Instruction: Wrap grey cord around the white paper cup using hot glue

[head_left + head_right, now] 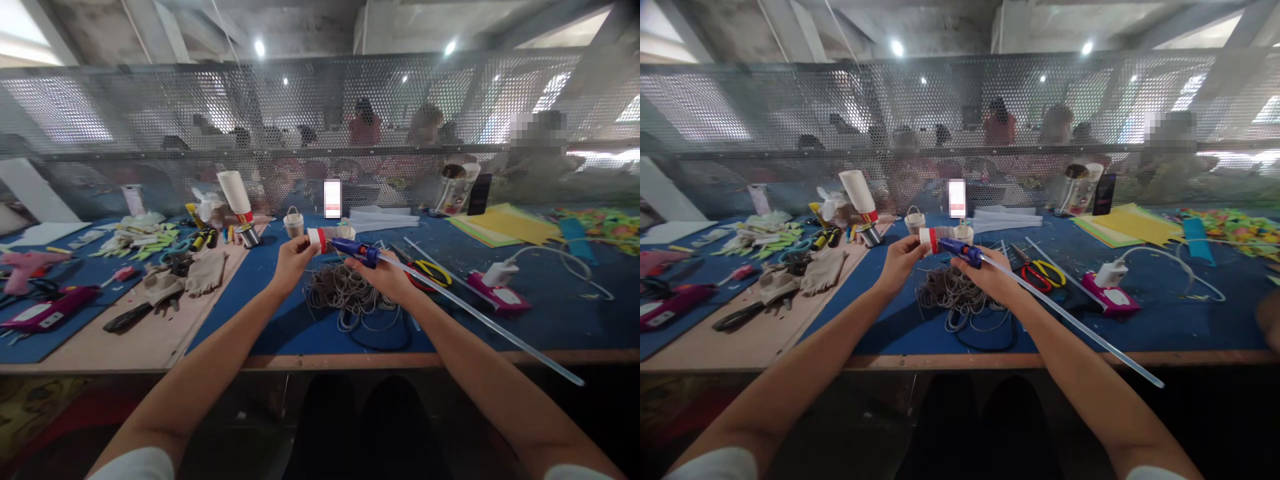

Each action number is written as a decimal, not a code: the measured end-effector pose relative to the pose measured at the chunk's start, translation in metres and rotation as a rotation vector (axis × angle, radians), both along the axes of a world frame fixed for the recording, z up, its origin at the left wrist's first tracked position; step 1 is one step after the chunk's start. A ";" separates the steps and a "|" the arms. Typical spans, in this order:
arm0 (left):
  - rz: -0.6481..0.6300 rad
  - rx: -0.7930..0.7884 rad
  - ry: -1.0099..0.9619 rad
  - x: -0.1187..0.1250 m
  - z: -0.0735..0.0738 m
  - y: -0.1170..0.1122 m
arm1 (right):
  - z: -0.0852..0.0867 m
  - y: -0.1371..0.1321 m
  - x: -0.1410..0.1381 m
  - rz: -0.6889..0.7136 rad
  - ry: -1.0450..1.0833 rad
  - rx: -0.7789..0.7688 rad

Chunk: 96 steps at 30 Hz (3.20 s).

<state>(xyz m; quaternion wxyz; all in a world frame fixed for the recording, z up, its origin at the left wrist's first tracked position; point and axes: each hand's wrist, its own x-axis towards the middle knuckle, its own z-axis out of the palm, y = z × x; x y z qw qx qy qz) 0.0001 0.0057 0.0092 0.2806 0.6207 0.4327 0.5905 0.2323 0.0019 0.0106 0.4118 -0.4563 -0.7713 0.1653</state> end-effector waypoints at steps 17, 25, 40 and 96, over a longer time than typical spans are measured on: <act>0.004 0.029 0.058 0.001 0.000 -0.001 | -0.002 0.003 0.000 -0.014 -0.061 0.020; 0.022 0.040 0.096 0.000 0.000 -0.001 | -0.001 0.002 0.000 -0.035 -0.104 0.036; -0.002 0.042 0.062 -0.001 0.000 -0.001 | -0.002 0.002 0.000 -0.035 -0.117 0.040; 0.134 0.230 0.432 0.006 -0.004 -0.008 | 0.004 -0.002 0.003 -0.122 -0.103 0.050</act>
